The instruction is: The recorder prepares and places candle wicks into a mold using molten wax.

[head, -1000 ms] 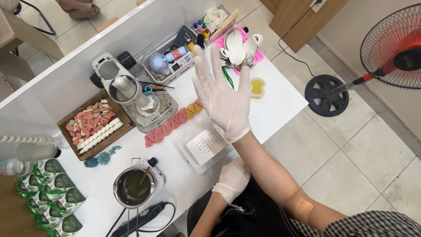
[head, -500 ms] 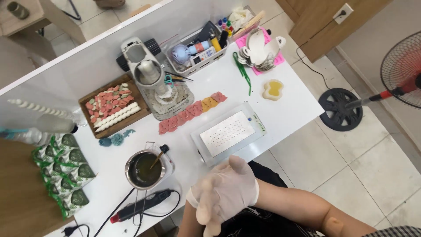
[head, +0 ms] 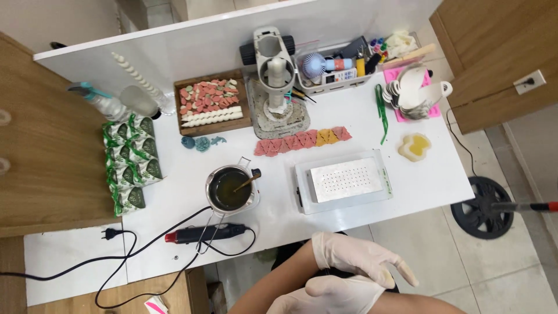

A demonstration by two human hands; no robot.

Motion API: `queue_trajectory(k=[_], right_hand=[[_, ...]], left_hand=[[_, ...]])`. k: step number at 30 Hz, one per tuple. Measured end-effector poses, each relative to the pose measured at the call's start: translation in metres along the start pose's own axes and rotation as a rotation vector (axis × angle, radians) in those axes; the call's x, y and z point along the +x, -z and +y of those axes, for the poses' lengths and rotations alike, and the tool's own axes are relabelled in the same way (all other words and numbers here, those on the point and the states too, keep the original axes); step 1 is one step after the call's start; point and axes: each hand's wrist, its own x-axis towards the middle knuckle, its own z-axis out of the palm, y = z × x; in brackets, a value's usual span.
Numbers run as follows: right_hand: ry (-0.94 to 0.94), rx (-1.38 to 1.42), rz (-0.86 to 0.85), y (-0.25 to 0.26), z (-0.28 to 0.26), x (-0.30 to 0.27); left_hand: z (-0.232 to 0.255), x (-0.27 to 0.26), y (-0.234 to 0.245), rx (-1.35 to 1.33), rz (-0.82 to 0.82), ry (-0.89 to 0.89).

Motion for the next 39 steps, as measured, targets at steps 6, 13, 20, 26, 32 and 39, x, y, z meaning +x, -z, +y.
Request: queue_trajectory(k=[6,13,20,26,32,39], right_hand=[[0.294,-0.238,-0.037,-0.028,-0.033,0.011],[0.903,-0.894,0.48,-0.07,-0.063,0.016],[1.118,-1.571,0.564,-0.093,-0.065,0.072],[1.03,-1.709,0.673,-0.083,-0.048,0.098],[1.32,-1.549,0.688,-0.073,-0.049,0.116],[1.261,-0.782,0.415,-0.095,-0.065,0.11]], left_hand=[[-0.015,-0.052,-0.045,0.088,0.211,-0.49],[-0.155,0.019,0.079,-0.781,-0.042,-0.364],[-0.063,-0.04,-0.038,-0.387,0.453,-0.528],[-0.062,-0.072,-0.063,-0.524,0.578,-0.651],[-0.081,-0.085,-0.067,-0.828,0.358,-0.827],[-0.12,-0.046,-0.038,-0.883,0.287,-0.669]])
